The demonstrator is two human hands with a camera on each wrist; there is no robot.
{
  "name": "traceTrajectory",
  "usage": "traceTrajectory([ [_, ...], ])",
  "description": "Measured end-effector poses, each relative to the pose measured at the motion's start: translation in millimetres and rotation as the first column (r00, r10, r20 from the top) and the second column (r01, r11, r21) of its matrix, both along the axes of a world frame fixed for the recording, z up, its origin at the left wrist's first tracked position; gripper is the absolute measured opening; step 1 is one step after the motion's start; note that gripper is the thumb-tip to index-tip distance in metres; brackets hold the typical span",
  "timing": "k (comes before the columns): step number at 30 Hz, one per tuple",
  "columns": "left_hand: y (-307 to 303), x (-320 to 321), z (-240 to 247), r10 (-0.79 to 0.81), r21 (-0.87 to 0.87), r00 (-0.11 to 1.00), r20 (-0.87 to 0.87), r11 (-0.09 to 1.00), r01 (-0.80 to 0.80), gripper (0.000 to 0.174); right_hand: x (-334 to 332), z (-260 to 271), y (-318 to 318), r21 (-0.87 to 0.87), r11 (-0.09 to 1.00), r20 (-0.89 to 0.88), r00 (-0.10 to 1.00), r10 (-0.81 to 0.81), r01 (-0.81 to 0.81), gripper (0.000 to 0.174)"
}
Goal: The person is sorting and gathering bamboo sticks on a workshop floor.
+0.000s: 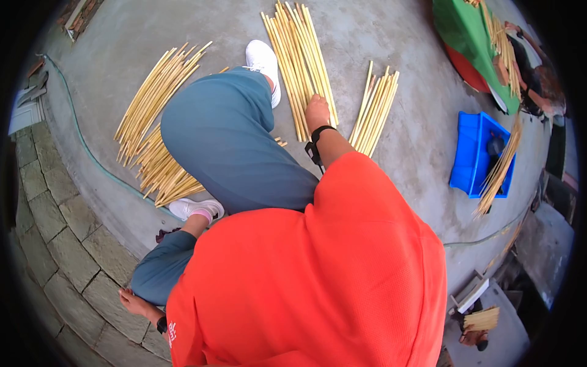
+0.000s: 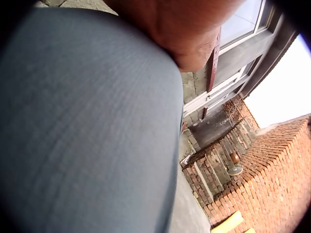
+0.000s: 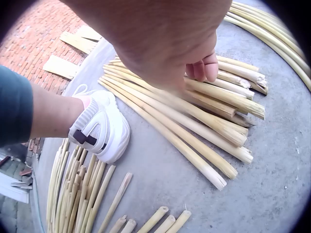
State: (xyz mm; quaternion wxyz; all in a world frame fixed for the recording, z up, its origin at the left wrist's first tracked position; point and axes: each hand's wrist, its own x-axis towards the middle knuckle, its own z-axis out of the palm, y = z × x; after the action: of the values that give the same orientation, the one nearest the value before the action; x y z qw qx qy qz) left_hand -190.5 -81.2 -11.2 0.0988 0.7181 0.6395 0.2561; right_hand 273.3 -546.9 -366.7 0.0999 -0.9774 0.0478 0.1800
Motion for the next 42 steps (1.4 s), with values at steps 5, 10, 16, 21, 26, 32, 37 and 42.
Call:
traceTrajectory([
  [5, -28.9, -10.8, 10.8, 0.104, 0.063, 0.994, -0.018, 0.993, -0.103, 0.046, 2.8, -6.2, 14.4, -0.029, 0.985, -0.042, 0.985, 0.166, -0.168, 0.019],
  [10, -3.7, 18.0, 0.0, -0.029, 0.140, 0.988, 0.153, 0.990, 0.008, 0.038, 7.3, -19.3, -24.9, 0.257, 0.966, -0.068, 0.998, 0.015, 0.002, 0.028],
  [16, -15.4, 30.1, 0.9, -0.082, 0.254, 0.905, 0.418, 0.967, -0.030, 0.032, 39.3, -64.5, -64.3, 0.430, 0.900, -0.058, 0.993, 0.107, -0.072, 0.040],
  [21, -38.8, 31.3, 3.9, -0.077, 0.246, 0.782, 0.618, 0.964, -0.100, 0.028, 54.0, -8.2, -66.2, 0.184, 0.930, 0.119, 0.946, 0.301, -0.319, 0.034],
  [26, -63.6, 23.5, 13.2, -0.139, 0.282, 0.756, 0.640, 0.957, -0.063, 0.026, 93.5, 1.4, -78.6, 0.434, 0.898, -0.011, 0.996, 0.090, -0.076, 0.024],
  [32, -80.0, 34.4, 86.6, -0.272, 0.415, 0.772, 0.575, 0.910, 0.011, 0.025, 108.0, 73.5, -72.2, 0.766, 0.546, -0.264, 0.941, -0.212, 0.338, 0.020],
  [37, -72.6, 46.3, 98.1, -0.366, 0.448, 0.692, 0.622, 0.892, 0.069, 0.022, 99.9, 114.3, -58.0, 0.810, 0.477, -0.264, 0.938, -0.225, 0.342, 0.021],
  [42, -36.0, 46.3, 66.9, -0.312, 0.306, 0.618, 0.722, 0.945, 0.120, 0.023, 100.1, 180.2, -30.2, 0.856, 0.452, -0.153, 0.958, -0.242, 0.251, 0.025],
])
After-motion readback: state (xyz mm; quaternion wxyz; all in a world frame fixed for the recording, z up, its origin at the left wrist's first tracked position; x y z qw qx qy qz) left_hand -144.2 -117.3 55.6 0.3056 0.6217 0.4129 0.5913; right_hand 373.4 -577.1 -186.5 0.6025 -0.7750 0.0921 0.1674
